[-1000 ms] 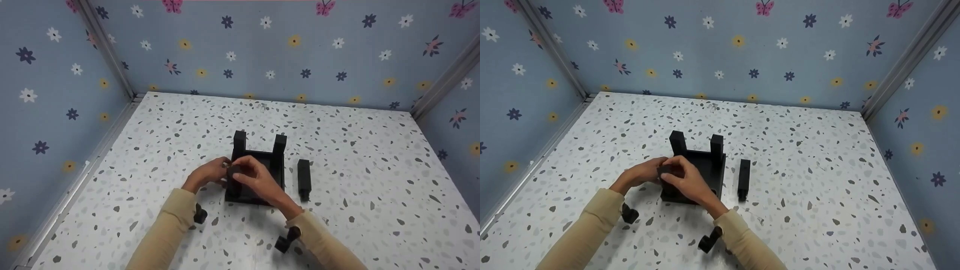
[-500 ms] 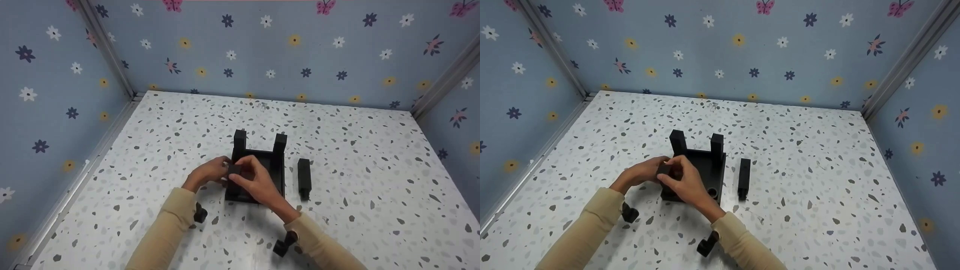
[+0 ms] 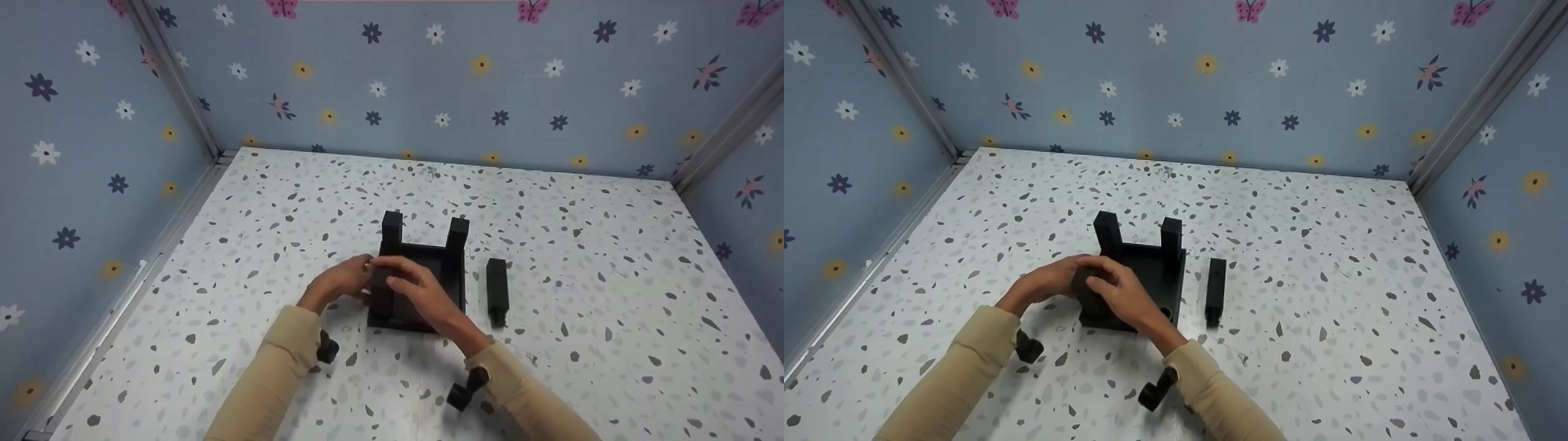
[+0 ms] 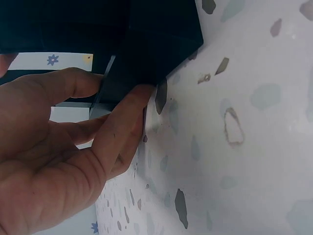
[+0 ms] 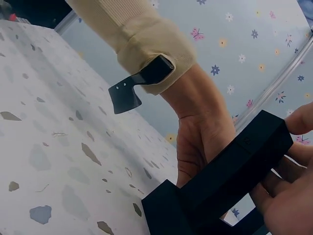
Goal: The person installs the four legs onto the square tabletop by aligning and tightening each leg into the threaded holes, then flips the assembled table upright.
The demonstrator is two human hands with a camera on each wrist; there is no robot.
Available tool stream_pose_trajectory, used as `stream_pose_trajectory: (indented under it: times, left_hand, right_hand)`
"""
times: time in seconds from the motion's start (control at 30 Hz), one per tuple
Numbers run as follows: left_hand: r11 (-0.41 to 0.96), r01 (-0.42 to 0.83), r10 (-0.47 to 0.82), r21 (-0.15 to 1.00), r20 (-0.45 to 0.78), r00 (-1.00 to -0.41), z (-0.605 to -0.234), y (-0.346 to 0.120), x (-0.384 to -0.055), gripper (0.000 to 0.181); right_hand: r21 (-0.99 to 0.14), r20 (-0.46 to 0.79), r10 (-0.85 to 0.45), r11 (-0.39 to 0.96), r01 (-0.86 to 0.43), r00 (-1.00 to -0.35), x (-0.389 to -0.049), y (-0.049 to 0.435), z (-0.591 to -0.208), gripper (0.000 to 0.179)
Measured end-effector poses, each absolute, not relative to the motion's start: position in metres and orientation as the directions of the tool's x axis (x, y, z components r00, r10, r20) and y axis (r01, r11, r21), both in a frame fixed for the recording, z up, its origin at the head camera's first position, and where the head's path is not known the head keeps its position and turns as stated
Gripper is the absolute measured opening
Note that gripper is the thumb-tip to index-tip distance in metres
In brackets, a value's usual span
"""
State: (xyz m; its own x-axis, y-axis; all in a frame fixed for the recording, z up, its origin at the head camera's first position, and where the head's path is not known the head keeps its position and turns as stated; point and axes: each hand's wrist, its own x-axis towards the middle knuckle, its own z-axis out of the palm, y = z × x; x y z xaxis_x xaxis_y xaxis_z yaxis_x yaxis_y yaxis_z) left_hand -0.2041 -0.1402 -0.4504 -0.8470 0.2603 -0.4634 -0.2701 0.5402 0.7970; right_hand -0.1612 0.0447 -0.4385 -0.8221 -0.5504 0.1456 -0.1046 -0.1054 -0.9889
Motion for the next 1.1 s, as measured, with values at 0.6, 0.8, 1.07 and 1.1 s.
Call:
stream_pose_trajectory:
  times: [0.6,0.8,1.07,1.1]
  left_hand:
    - [0.552,-0.281,0.256,0.785,-0.481,-0.839,-0.448,-0.138,-0.203,0.046]
    - [0.533,-0.296,0.255,0.793,-0.484,-0.837,-0.447,-0.138,-0.202,0.047]
    - [0.528,-0.287,0.256,0.799,-0.472,-0.844,-0.448,-0.139,-0.202,0.046]
    - [0.533,-0.285,0.254,0.797,-0.472,-0.844,-0.448,-0.139,-0.202,0.046]
  right_hand:
    - [-0.993,0.119,-0.507,-0.070,-0.097,-0.854,-0.159,0.043,-0.438,0.033]
    - [-0.986,0.161,-0.449,-0.033,-0.163,-0.879,-0.156,0.040,-0.438,0.032]
    - [-0.975,0.198,-0.366,0.026,-0.223,-0.909,-0.147,0.035,-0.434,0.032]
    - [-0.973,0.201,-0.359,0.034,-0.228,-0.912,-0.144,0.035,-0.430,0.032]
